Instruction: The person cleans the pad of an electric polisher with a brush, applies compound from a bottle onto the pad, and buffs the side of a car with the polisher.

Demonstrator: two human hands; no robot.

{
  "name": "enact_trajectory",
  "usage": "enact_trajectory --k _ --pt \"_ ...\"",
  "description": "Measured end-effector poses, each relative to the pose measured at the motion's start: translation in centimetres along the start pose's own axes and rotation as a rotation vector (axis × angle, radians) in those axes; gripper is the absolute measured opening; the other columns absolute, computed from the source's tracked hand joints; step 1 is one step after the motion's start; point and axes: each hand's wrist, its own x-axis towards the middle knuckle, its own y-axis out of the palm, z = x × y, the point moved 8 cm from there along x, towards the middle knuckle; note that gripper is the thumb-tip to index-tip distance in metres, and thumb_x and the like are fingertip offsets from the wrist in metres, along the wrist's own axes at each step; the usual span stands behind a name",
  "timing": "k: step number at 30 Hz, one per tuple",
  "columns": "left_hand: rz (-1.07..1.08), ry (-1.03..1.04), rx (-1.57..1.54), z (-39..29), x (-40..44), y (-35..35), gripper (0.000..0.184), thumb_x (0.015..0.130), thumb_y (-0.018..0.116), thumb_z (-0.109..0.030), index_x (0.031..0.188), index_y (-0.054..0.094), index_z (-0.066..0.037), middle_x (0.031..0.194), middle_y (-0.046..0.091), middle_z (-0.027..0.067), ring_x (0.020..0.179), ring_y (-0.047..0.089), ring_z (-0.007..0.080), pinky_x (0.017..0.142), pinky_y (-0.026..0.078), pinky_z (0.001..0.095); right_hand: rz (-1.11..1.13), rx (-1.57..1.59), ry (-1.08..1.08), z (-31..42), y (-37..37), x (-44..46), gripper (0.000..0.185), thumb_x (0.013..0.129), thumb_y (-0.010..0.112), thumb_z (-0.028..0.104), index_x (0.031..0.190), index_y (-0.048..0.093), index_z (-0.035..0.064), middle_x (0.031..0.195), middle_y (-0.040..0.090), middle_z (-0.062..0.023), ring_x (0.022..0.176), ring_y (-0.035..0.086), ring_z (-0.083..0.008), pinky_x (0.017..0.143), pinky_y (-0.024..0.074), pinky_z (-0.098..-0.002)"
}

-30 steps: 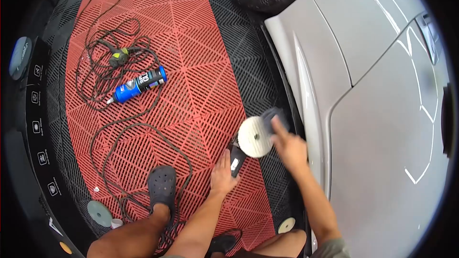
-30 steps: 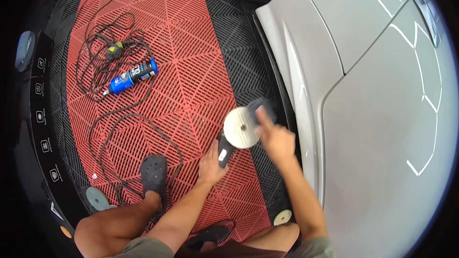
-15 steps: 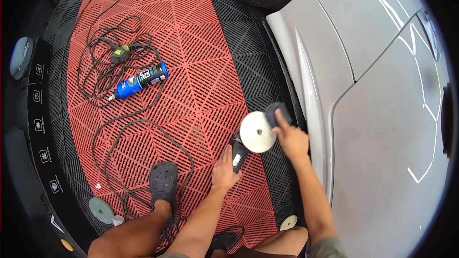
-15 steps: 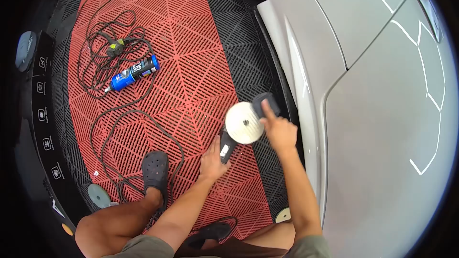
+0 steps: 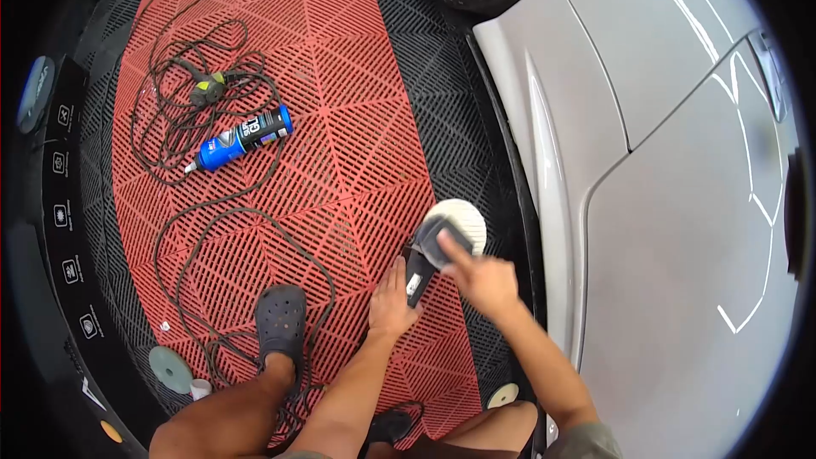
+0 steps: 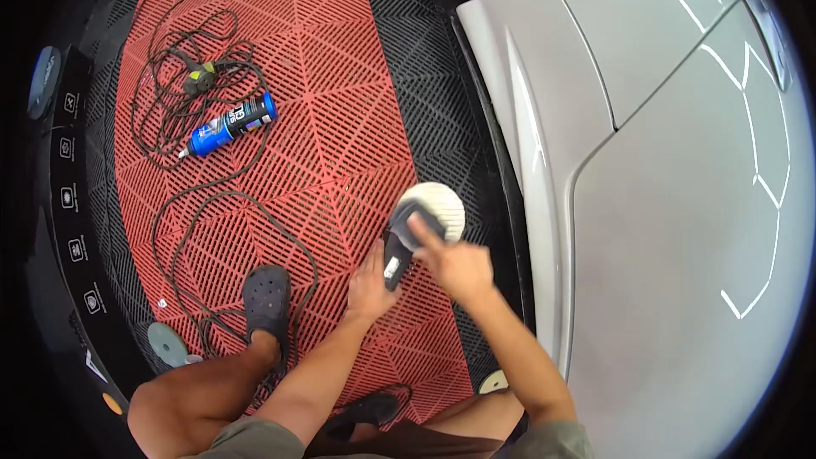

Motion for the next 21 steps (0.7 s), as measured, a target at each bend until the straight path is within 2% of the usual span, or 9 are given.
enact_trajectory --k 4,6,8,9,12,14,16,19,21 --pt "0.047 -0.047 -0.041 0.1 0.1 -0.3 0.101 0.072 0.075 -0.020 0.155 0.021 0.002 0.150 0.043 0.0246 0.133 0.049 0.0385 0.111 0.042 0.0452 -0.120 -0.075 0.330 -9.0 -2.8 4.1 0.062 0.094 0.062 0.043 0.152 0.041 0.0340 0.068 0.067 -0.0143 0.062 0.069 -0.0358 0.054 0.0537 -0.0502" --pt "-0.047 0.014 0.016 0.1 0.9 -0.3 0.101 0.073 0.076 -0.021 0.155 0.021 0.002 0.150 0.043 0.0244 0.133 0.049 0.0378 0.111 0.042 0.0449 -0.188 0.051 0.177 -5.5 -3.9 2.8 0.063 0.093 0.062 0.046 0.151 0.041 0.0363 0.074 0.069 -0.0173 0.064 0.069 -0.0370 0.056 0.0539 -0.0507" --pt "-0.039 0.001 0.058 0.0 -0.2 0.4 0.102 0.073 0.076 -0.023 0.155 0.021 0.002 0.152 0.042 0.0232 0.134 0.048 0.0368 0.111 0.042 0.0446 0.066 0.004 -0.011 0.7 -1.8 0.9 0.063 0.094 0.061 0.048 0.152 0.037 0.0416 0.074 0.068 -0.0180 0.067 0.070 -0.0371 0.059 0.0547 -0.0511" --pt "-0.025 0.008 0.058 0.1 -0.2 0.6 0.102 0.073 0.077 -0.023 0.155 0.021 0.002 0.152 0.041 0.0228 0.134 0.048 0.0372 0.111 0.042 0.0446 0.108 0.023 0.062 -1.0 -0.1 1.0 0.063 0.095 0.060 0.049 0.152 0.035 0.0459 0.075 0.068 -0.0184 0.069 0.071 -0.0374 0.062 0.0555 -0.0514" --pt "-0.012 -0.004 0.048 0.0 -0.1 0.5 0.103 0.073 0.078 -0.023 0.155 0.021 0.002 0.152 0.041 0.0227 0.135 0.048 0.0377 0.111 0.043 0.0448 -0.084 -0.115 0.374 -11.9 -1.1 3.6 0.062 0.096 0.060 0.044 0.153 0.037 0.0371 0.075 0.068 -0.0195 0.065 0.068 -0.0391 0.059 0.0533 -0.0521" --pt "0.005 -0.032 0.013 0.3 0.5 -0.1 0.104 0.072 0.079 -0.023 0.155 0.021 0.002 0.152 0.041 0.0231 0.135 0.047 0.0377 0.110 0.043 0.0451 -0.095 -0.035 0.470 -12.7 -4.4 2.9 0.061 0.097 0.060 0.039 0.153 0.038 0.0333 0.075 0.068 -0.0200 0.063 0.067 -0.0392 0.057 0.0517 -0.0516" --pt "-0.040 -0.003 0.063 -0.2 -0.1 0.3 0.104 0.072 0.079 -0.023 0.155 0.021 0.002 0.152 0.041 0.0231 0.135 0.047 0.0376 0.110 0.043 0.0447 -0.201 0.212 0.188 -5.9 -3.5 1.0 0.062 0.096 0.060 0.043 0.153 0.037 0.0374 0.076 0.069 -0.0183 0.062 0.067 -0.0374 0.057 0.0533 -0.0494" --pt "-0.017 0.001 0.041 -0.6 -0.4 0.6 0.103 0.073 0.079 -0.024 0.155 0.021 0.002 0.152 0.041 0.0240 0.134 0.048 0.0372 0.111 0.042 0.0436 0.029 0.017 0.076 -2.5 1.1 0.4 0.063 0.094 0.060 0.048 0.152 0.035 0.0456 0.076 0.069 -0.0157 0.064 0.070 -0.0344 0.058 0.0557 -0.0467" --pt "-0.063 0.012 0.078 -0.3 0.8 0.2 0.103 0.073 0.079 -0.024 0.155 0.021 0.003 0.151 0.041 0.0241 0.133 0.049 0.0371 0.110 0.042 0.0438 -0.155 -0.079 0.138 -6.5 -0.6 3.0 0.065 0.094 0.061 0.047 0.153 0.035 0.0424 0.069 0.067 -0.0145 0.058 0.067 -0.0340 0.054 0.0546 -0.0457"
